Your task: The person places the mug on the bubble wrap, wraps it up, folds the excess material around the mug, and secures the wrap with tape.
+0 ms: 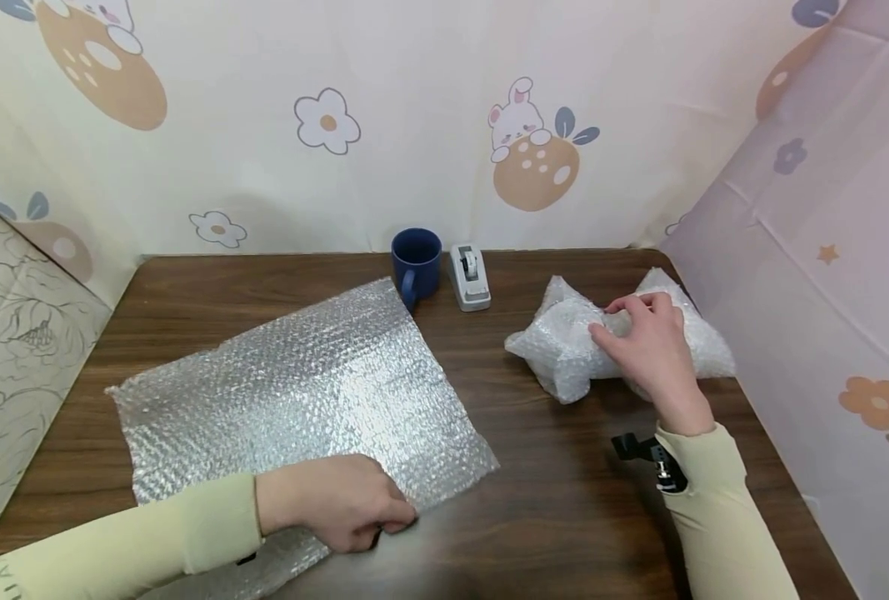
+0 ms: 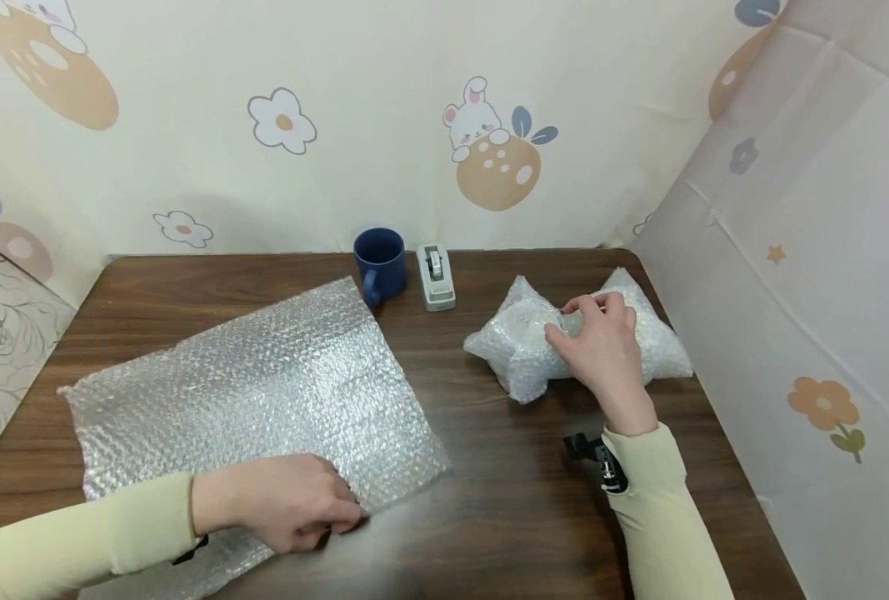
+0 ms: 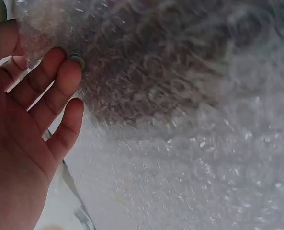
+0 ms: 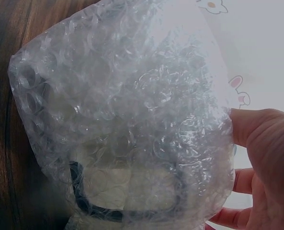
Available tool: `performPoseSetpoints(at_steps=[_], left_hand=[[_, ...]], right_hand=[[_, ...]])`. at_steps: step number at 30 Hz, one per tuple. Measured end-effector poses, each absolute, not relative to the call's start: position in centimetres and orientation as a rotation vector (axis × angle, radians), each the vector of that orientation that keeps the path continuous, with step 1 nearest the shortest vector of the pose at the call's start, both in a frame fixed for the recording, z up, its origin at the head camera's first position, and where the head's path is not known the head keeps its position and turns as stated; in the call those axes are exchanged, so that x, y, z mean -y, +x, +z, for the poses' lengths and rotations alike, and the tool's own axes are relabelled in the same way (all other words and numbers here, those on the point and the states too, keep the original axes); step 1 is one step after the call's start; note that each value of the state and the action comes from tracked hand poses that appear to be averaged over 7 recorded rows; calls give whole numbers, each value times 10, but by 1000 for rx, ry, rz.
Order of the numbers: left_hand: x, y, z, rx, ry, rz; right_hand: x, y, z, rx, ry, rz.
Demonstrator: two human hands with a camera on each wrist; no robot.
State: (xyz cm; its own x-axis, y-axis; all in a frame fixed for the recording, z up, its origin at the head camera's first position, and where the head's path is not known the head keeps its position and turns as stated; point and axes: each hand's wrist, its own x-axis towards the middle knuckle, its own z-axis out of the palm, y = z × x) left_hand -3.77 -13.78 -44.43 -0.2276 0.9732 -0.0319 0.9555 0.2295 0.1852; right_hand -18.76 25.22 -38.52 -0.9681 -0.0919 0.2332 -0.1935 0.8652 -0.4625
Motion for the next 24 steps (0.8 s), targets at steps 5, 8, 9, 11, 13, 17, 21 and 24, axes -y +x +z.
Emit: performPoseSetpoints(at_steps=[5, 8, 9, 11, 13, 17, 21, 24], left_hand=[[126, -31, -446, -2292, 2037, -5], [120, -29, -447, -2272, 2127, -153], [118, -29, -447, -2271, 2146, -178], [120, -24, -446, -2291, 2181, -258], [121, -21, -445, -2313, 2196, -320], [123, -18, -444, -2330, 2192, -389], [124, -16, -443, -2348, 2195, -438], [125, -13, -442, -2368, 2198, -502]], right_hand=[[-252, -189, -387, 2838, 219, 731], [-252, -189, -386, 2837, 217, 722], [-252, -189, -386, 2837, 217, 721], [-246, -187, -384, 2831, 228, 719], [-239, -187, -383, 2828, 244, 718], [-223, -190, -381, 2814, 257, 739], [-207, -193, -378, 2804, 232, 751], [-195, -196, -375, 2800, 230, 743]])
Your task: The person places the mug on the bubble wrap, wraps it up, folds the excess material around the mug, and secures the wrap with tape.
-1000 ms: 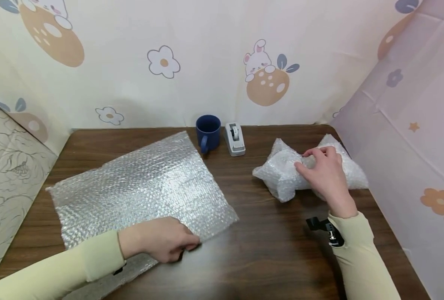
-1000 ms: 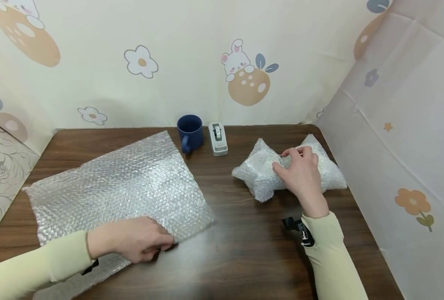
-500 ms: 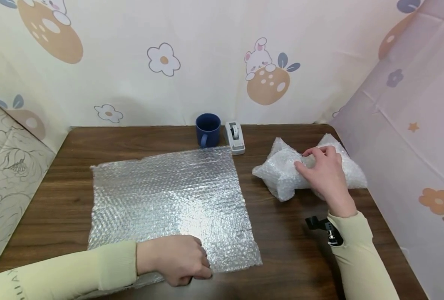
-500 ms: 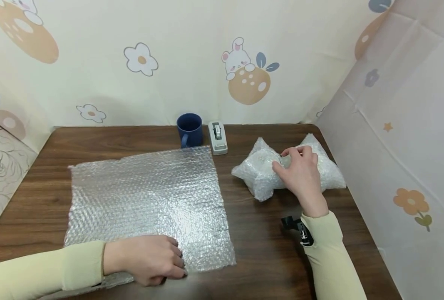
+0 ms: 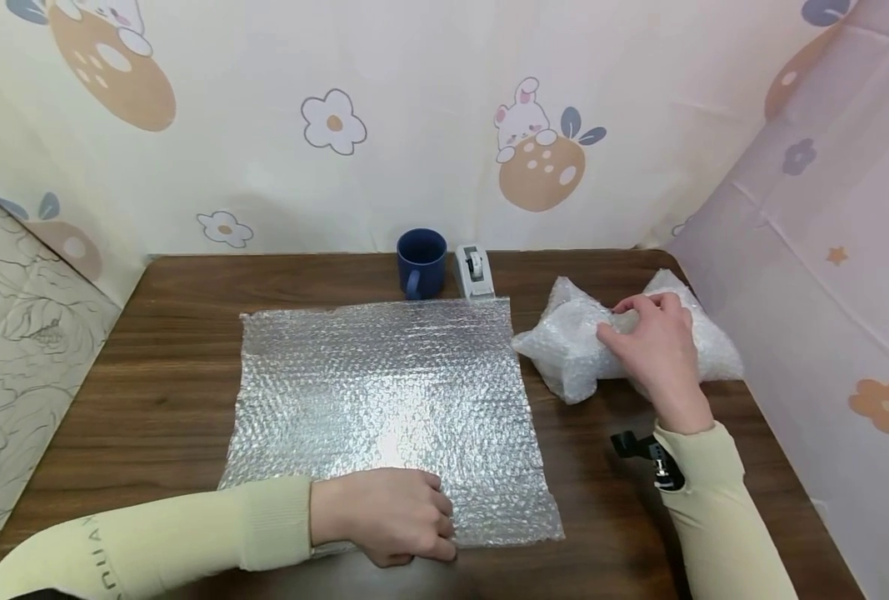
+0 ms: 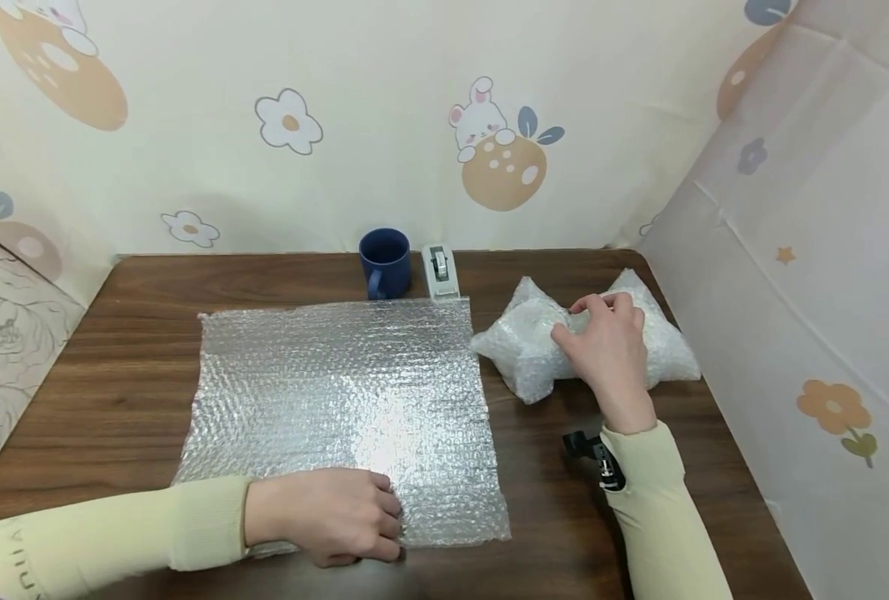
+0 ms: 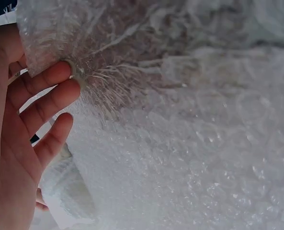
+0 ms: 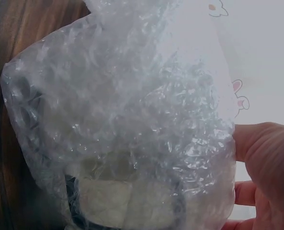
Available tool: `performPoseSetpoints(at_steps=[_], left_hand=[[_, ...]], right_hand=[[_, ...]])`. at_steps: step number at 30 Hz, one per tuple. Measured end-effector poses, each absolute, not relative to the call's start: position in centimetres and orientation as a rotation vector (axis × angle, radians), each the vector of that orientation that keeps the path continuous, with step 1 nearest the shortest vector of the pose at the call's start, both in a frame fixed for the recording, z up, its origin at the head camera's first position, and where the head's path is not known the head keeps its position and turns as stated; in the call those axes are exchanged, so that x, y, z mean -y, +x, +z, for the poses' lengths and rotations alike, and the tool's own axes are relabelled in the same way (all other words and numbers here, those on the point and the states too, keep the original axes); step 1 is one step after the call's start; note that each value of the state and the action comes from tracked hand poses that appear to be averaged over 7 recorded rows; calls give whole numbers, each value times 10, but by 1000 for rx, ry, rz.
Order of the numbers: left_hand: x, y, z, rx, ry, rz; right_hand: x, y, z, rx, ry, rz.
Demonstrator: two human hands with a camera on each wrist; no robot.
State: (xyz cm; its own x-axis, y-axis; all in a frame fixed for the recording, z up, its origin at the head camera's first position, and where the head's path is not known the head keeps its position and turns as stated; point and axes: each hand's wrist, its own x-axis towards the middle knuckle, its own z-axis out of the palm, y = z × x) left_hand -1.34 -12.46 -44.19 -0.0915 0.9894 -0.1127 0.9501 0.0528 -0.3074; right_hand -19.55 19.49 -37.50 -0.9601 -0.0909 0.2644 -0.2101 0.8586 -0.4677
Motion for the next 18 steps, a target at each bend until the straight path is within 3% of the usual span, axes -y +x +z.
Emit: performPoseSetpoints(at_steps=[5, 11, 14, 18], left_hand=[[125, -14, -437, 2150, -2053, 478], [138, -24, -424, 2252, -2023, 131], [152, -34, -415, 2397, -1783, -51], [180, -52, -410, 2712, -1228, -72]], right_hand=[[-197, -188, -379, 2788, 203, 768], [-204, -177, -385, 2779, 180, 782], [-204, -177, -385, 2773, 196, 778], [-205, -177, -384, 2767, 213, 771]])
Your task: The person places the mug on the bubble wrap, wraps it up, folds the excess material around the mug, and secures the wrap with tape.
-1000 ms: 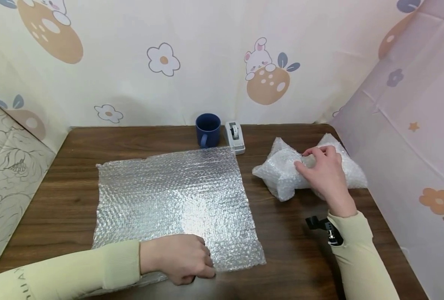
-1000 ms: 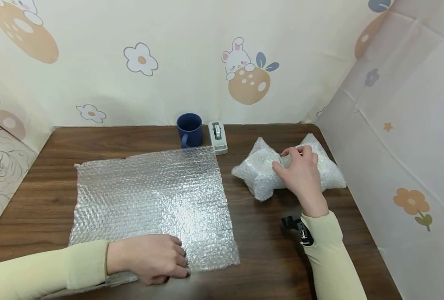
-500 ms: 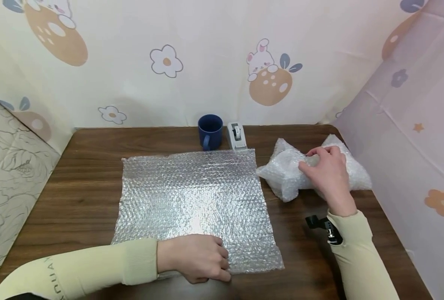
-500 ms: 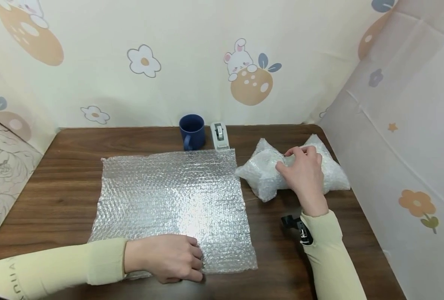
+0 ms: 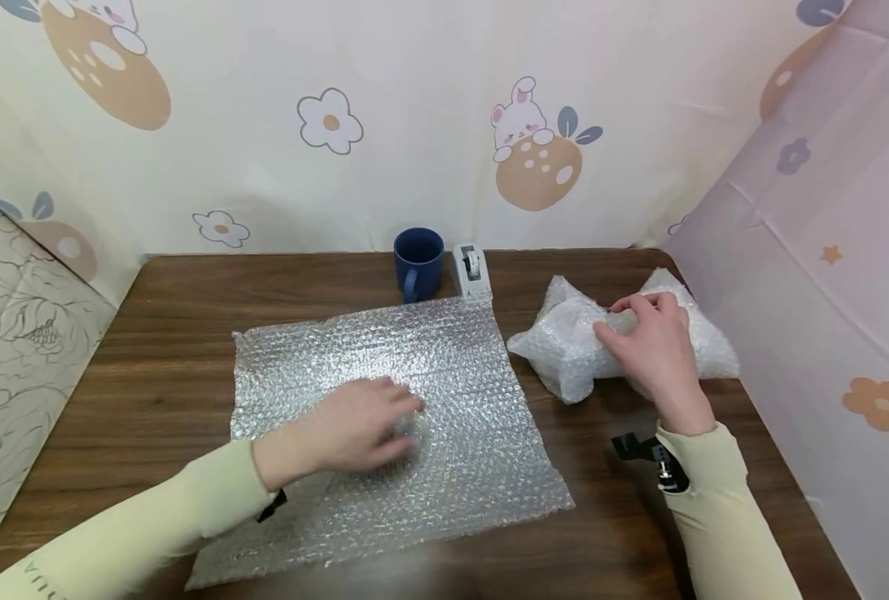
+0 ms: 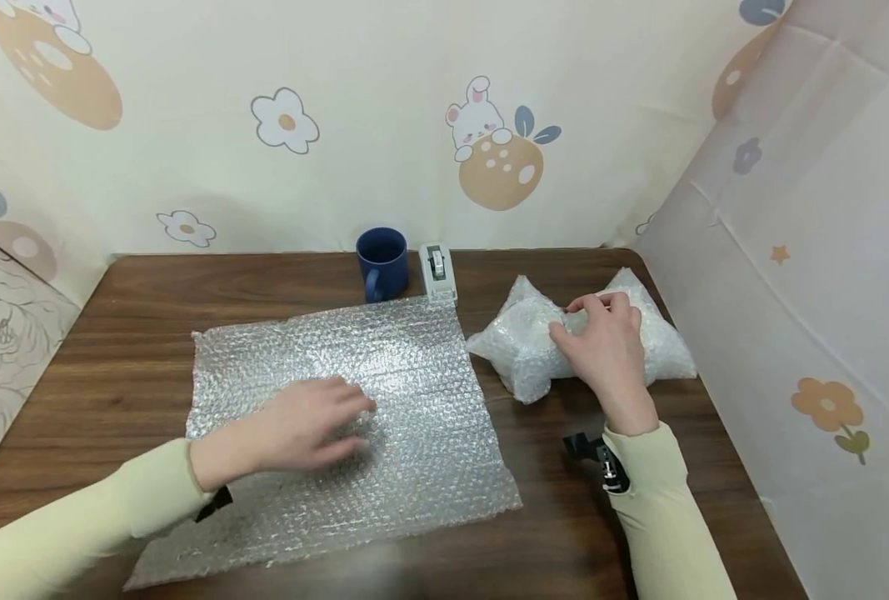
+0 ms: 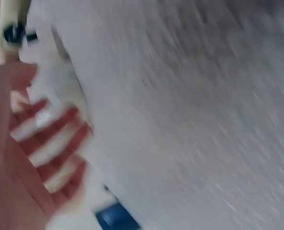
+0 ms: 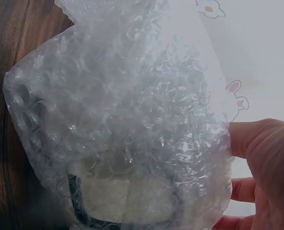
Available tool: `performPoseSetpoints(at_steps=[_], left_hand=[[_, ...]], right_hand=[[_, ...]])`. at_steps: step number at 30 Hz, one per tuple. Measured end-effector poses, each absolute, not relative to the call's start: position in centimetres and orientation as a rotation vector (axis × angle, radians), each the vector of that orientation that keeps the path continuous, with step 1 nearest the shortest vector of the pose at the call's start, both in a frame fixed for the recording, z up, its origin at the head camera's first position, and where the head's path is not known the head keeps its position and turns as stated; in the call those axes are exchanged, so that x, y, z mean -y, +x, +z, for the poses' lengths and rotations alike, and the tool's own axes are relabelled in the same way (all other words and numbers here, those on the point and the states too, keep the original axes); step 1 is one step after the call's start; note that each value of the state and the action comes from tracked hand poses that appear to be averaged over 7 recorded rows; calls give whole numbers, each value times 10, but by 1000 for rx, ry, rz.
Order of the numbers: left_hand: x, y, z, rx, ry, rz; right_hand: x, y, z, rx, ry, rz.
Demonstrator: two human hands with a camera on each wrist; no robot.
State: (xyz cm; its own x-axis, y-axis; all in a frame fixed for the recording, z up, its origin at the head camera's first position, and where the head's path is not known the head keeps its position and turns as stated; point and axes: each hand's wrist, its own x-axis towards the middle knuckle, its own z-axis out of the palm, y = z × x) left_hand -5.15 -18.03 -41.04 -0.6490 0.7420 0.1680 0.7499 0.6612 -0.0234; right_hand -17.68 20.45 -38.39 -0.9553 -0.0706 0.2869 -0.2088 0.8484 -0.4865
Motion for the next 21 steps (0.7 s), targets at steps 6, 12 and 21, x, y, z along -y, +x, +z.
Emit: performPoseSetpoints(at_steps=[6, 12, 21], left_hand=[[216, -65, -424, 3080, -708, 96], [226, -72, -435, 3168, -807, 79], [232, -77, -434, 3197, -903, 7]], right_hand=[[-203, -175, -381, 2748, 236, 738], [-197, -171, -371, 2650, 296, 721], [-124, -163, -356, 2495, 674, 786]])
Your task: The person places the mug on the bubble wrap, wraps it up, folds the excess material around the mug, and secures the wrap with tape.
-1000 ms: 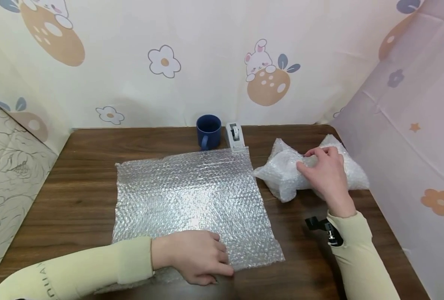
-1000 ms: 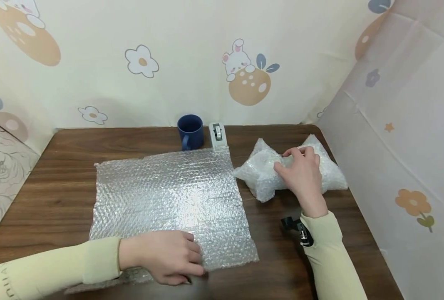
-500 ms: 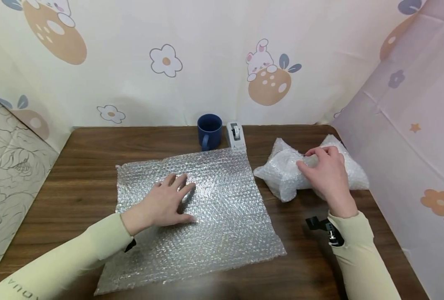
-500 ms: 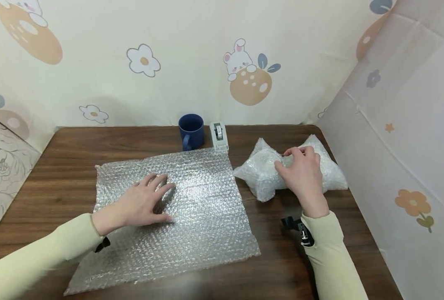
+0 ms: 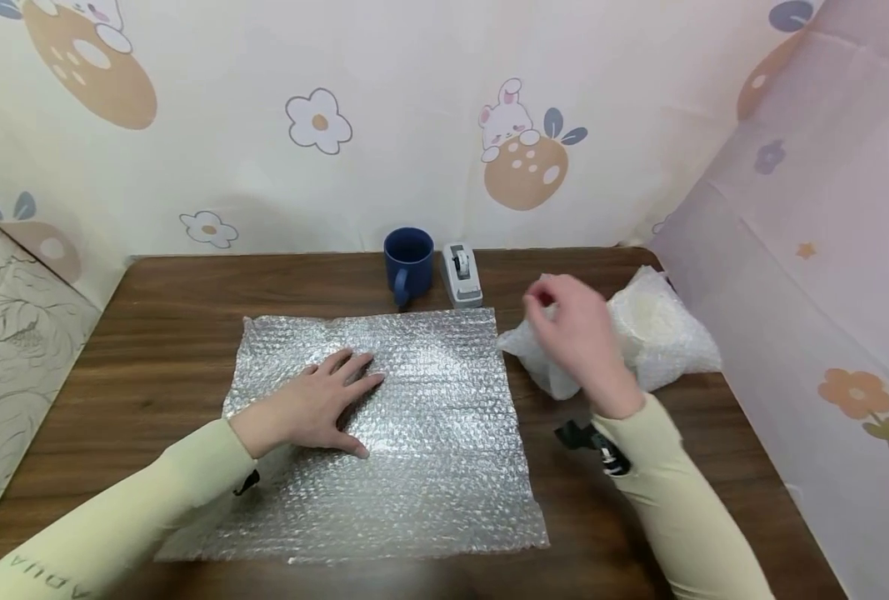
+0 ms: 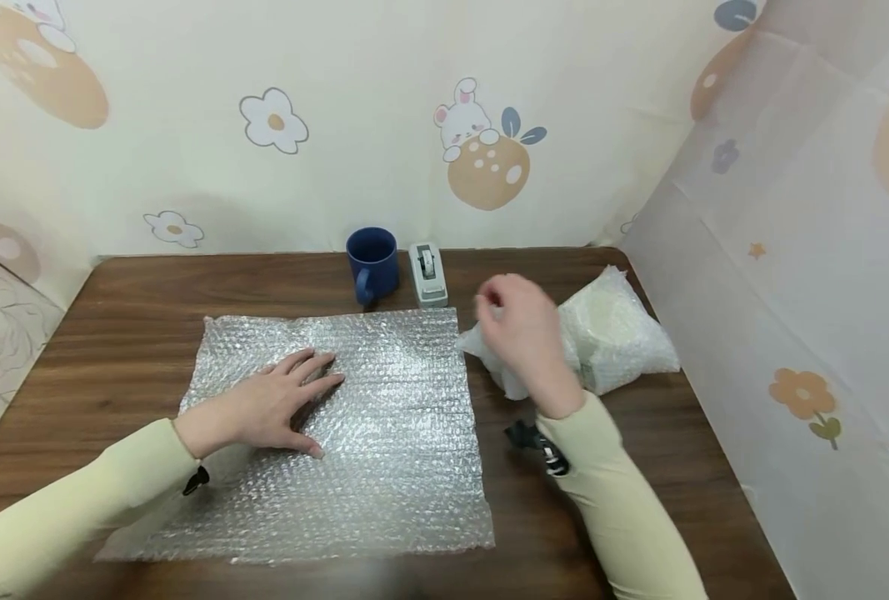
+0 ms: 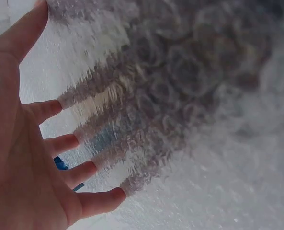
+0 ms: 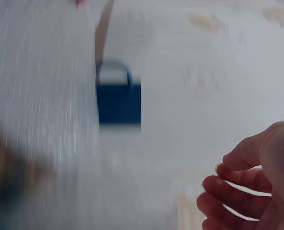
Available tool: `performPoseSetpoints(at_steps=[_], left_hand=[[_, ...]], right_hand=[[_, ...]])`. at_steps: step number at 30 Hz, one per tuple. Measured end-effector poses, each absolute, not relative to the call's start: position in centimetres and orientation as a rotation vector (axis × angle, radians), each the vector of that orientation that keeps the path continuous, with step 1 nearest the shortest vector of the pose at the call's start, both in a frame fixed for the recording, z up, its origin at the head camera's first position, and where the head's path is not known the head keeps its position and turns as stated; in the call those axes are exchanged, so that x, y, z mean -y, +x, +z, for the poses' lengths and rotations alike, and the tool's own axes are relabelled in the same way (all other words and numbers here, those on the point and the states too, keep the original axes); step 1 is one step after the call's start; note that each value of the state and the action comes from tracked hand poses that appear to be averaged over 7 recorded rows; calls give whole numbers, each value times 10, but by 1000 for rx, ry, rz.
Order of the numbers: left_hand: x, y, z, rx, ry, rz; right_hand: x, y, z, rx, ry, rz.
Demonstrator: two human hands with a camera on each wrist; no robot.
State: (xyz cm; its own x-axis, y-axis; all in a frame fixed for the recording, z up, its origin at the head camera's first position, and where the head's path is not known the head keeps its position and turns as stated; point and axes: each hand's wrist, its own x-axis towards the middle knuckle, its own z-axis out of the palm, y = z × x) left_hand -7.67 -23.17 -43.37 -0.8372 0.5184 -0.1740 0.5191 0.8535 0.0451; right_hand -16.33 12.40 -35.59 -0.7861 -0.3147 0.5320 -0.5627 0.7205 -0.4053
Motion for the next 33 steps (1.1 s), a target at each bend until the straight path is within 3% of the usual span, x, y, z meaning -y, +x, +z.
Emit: performPoseSetpoints(at_steps=[5, 11, 17, 33], left_hand=[[231, -76, -432, -2835, 771, 5], [229, -76, -432, -2829, 762, -29], [228, -77, -432, -2814, 752, -54], [226, -77, -429, -2794, 725, -69]], right_hand=[[-66, -163, -368, 2616, 763, 957], [-28, -186, -388, 2830, 419, 1176], [-15, -210, -407, 2817, 220, 1346], [0, -231, -426, 2594, 75, 1309]])
